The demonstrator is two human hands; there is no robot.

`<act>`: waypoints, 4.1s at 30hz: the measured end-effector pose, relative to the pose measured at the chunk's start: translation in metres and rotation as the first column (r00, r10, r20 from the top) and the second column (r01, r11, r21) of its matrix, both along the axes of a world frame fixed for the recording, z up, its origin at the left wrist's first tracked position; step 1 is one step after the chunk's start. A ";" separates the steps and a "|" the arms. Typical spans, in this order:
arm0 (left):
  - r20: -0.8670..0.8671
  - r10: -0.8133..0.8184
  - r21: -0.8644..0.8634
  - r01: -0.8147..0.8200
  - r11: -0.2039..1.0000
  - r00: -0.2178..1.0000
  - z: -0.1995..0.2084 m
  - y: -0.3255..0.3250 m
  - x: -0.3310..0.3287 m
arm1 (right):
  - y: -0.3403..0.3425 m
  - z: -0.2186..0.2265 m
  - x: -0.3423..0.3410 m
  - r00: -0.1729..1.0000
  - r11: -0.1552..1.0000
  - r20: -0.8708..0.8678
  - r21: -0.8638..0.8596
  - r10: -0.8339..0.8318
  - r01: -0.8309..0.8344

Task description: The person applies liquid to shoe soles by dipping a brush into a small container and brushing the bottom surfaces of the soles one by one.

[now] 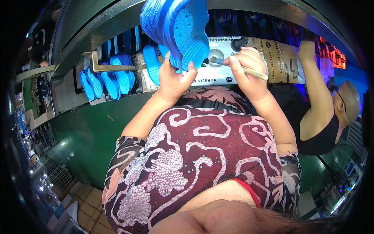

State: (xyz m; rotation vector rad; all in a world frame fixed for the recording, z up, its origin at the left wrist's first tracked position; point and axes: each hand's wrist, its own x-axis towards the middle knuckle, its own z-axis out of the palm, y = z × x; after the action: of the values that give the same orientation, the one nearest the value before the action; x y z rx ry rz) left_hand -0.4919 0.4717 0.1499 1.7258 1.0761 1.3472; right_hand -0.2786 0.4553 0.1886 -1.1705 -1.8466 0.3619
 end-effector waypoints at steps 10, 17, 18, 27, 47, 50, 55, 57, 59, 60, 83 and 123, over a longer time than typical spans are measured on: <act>-0.180 0.025 0.142 0.001 0.990 0.983 -0.002 0.004 0.001 | 0.006 -0.008 0.000 0.996 0.990 -0.045 0.122 0.077 -0.071; -0.153 0.064 0.349 -0.007 0.937 0.986 -0.014 0.007 0.005 | 0.001 -0.008 0.004 0.993 0.992 -0.100 0.116 0.058 -0.046; -0.140 0.075 0.374 -0.017 0.927 0.987 -0.015 0.008 0.006 | 0.001 -0.008 0.001 0.993 0.992 -0.100 0.115 0.057 -0.045; -0.237 0.033 0.431 0.075 0.899 0.971 0.000 0.010 0.002 | -0.006 -0.006 0.001 0.993 0.996 -0.098 0.064 0.062 -0.056; 0.051 -0.148 -0.086 0.152 0.985 0.988 0.035 0.013 0.002 | -0.029 -0.017 0.038 0.957 0.974 -0.196 0.035 -0.212 0.223; 0.249 -0.391 -0.487 0.463 0.740 0.886 0.077 0.024 -0.001 | -0.044 -0.024 0.049 0.917 0.955 -0.264 -0.085 -0.298 0.286; 0.438 -0.790 -0.607 0.789 0.092 0.429 0.101 0.072 0.054 | -0.072 -0.036 0.058 0.854 0.862 -0.122 -0.118 -0.506 0.493; 0.499 -0.819 -0.539 0.841 -0.037 0.284 0.118 0.098 0.123 | -0.077 -0.033 0.060 0.796 0.823 -0.210 -0.118 -0.568 0.556; 0.697 -0.711 -0.338 0.918 -0.206 0.097 0.102 0.147 0.211 | -0.077 -0.028 0.061 0.770 0.809 -0.250 -0.145 -0.587 0.569; 0.692 -0.638 -0.482 0.874 -0.060 0.338 0.122 0.164 0.256 | -0.081 -0.026 0.061 0.757 0.789 -0.223 -0.168 -0.614 0.591; -0.870 -0.051 -0.248 -0.348 0.904 0.490 -0.190 0.074 -0.162 | -0.047 -0.066 0.034 0.694 0.804 -0.496 -0.558 -0.522 0.206; 0.250 0.129 -0.783 0.122 0.610 0.960 -0.034 -0.008 -0.138 | 0.061 -0.153 -0.036 0.913 0.786 -0.165 -0.579 -0.373 0.216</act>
State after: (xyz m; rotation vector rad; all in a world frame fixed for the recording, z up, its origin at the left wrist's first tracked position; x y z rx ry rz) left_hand -0.6297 0.4639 0.1162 0.8204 1.2427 0.8422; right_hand -0.3142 0.5164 0.0356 -1.6831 -1.3112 0.8692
